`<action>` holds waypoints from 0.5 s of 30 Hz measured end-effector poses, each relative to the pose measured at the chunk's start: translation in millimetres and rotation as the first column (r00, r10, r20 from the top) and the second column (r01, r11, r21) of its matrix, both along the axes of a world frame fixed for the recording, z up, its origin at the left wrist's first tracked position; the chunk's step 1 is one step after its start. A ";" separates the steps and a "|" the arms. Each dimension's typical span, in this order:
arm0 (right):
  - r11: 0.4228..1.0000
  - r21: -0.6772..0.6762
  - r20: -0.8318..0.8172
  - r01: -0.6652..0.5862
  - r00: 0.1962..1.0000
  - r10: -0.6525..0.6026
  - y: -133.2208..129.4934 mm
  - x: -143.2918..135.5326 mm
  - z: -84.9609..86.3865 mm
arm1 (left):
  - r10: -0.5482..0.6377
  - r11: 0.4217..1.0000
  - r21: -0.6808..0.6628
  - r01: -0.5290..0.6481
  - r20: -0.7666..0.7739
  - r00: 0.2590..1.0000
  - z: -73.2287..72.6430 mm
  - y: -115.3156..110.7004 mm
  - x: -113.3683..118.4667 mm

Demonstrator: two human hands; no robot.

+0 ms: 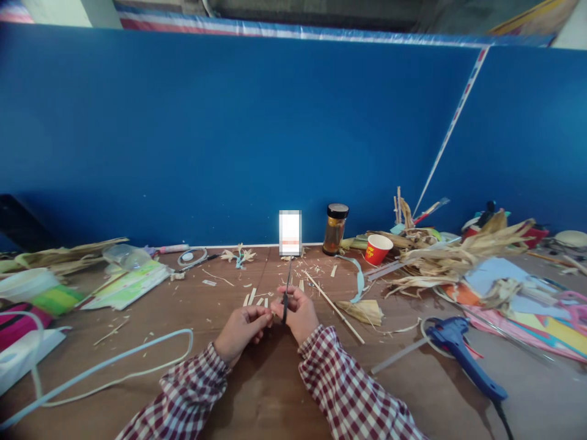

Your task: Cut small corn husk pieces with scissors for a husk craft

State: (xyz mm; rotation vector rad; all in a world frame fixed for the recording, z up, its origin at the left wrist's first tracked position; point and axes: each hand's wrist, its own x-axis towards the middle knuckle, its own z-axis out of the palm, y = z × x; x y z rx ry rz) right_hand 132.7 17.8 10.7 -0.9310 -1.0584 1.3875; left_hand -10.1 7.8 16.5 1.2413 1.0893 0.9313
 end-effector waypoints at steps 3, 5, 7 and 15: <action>1.000 0.008 0.006 0.019 1.000 -0.019 0.1 -0.9 0.6 | 0.021 1.000 -0.013 -0.021 0.011 1.000 -1.4 1.2 -0.1; 0.999 -0.003 0.008 0.043 0.999 -0.043 0.4 -0.7 0.9 | 0.052 0.998 -0.028 -0.051 0.028 0.998 -1.8 1.6 -0.2; 0.998 -0.020 0.020 0.056 0.998 -0.056 0.5 0.0 0.7 | 0.073 0.997 -0.042 -0.072 0.039 0.997 -1.8 1.9 -0.3; 0.999 -0.012 0.087 0.049 0.995 -0.048 -0.1 0.7 1.3 | 0.044 0.998 -0.040 -0.043 0.032 0.999 -1.5 2.1 0.4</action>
